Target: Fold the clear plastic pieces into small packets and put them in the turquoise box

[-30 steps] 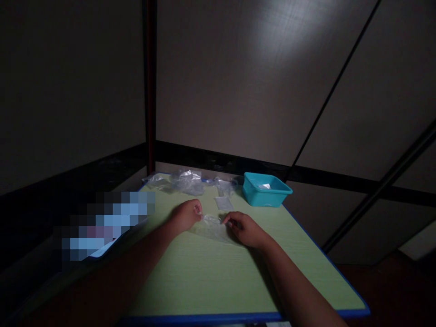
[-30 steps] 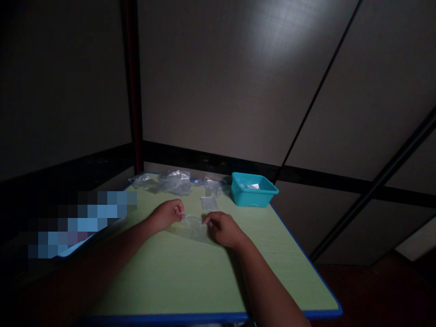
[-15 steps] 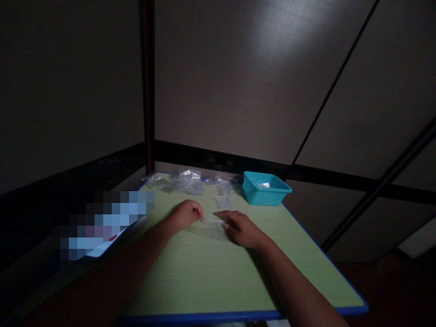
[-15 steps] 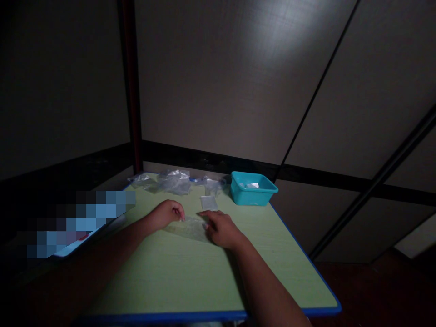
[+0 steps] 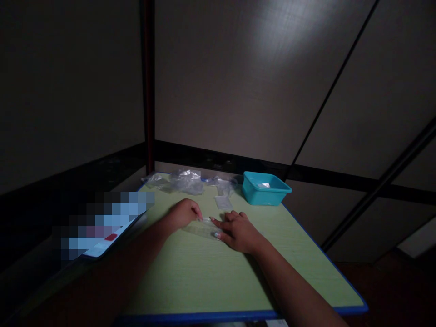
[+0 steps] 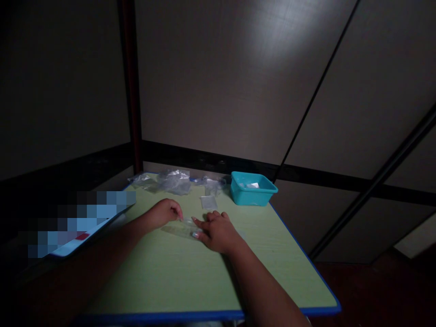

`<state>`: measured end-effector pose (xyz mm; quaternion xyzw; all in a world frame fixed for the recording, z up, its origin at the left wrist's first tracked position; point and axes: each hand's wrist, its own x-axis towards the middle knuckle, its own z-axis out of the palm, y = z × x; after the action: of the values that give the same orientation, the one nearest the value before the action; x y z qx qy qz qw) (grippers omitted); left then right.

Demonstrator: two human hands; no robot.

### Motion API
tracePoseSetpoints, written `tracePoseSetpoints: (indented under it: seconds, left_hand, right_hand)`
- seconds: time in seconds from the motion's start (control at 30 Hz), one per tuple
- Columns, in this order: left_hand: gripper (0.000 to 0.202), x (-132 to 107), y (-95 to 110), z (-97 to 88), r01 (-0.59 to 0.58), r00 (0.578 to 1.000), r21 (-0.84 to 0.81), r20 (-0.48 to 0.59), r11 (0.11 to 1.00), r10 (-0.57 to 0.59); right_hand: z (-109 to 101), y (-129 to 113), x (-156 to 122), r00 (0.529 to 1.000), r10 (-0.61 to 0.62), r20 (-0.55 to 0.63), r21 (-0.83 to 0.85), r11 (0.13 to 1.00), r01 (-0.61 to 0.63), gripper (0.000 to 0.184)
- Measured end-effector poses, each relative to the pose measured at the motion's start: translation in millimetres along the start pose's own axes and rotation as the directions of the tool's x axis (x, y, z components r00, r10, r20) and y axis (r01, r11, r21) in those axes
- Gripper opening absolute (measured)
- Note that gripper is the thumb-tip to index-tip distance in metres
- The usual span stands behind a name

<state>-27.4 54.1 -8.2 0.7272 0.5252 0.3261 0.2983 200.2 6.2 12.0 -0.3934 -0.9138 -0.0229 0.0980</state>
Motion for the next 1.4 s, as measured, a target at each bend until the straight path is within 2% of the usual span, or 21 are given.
tracePoseSetpoints:
  seconds: [0.17,0.23,0.3,0.37,0.47,0.57,0.77,1.03,1.17,1.27,1.4]
  left_hand:
    - [0.032,-9,23,2.3,-0.101,0.982,0.040,-0.159,0.994,0.106]
    - [0.043,-17,33,9.8,-0.186,0.965,0.157,-0.156,0.970,0.210]
    - [0.056,-26,39,19.1,-0.268,0.957,0.312,-0.022,0.911,0.289]
    - [0.060,-34,42,28.1,-0.334,0.942,0.399,0.124,0.854,0.311]
    - [0.061,-44,44,37.8,-0.372,0.927,0.468,0.227,0.802,0.298]
    - [0.067,-49,43,43.1,-0.344,0.937,0.516,0.239,0.784,0.254]
    - [0.076,-53,44,46.0,-0.197,0.978,0.615,0.175,0.764,0.111]
    - [0.086,-57,53,38.8,-0.099,0.986,0.669,0.164,0.736,-0.016]
    - [0.094,-57,54,35.6,-0.024,0.991,0.703,0.110,0.711,-0.076]
    - [0.097,-57,52,35.3,-0.011,0.993,0.710,0.092,0.704,-0.077]
    - [0.090,-53,49,33.8,-0.003,0.997,0.707,0.059,0.707,-0.055]
  right_hand:
    - [-1,-2,0,1.000,-0.009,0.002,-0.056,0.998,0.009,0.050]
    - [-1,-3,0,1.000,-0.013,0.002,-0.075,0.997,0.013,0.050]
    - [-1,-4,0,1.000,-0.015,-0.003,-0.087,0.996,0.014,0.047]
    - [-1,-4,0,1.000,-0.015,-0.012,-0.095,0.995,0.014,0.044]
    - [0,-3,0,1.000,-0.013,-0.010,-0.108,0.994,0.011,0.039]
    - [0,-4,0,1.000,-0.006,0.018,-0.130,0.991,0.008,0.038]
    - [-5,-7,0,0.997,0.012,0.079,-0.159,0.987,0.001,0.053]
    - [-6,-6,0,0.995,0.012,0.100,-0.169,0.986,0.005,0.055]
    - [-5,-7,0,0.996,0.012,0.092,-0.156,0.988,0.003,0.054]
    - [-6,-9,0,0.996,0.017,0.082,-0.134,0.991,-0.006,0.049]
    - [-11,-7,0,0.996,0.091,-0.021,-0.068,0.993,-0.092,0.045]
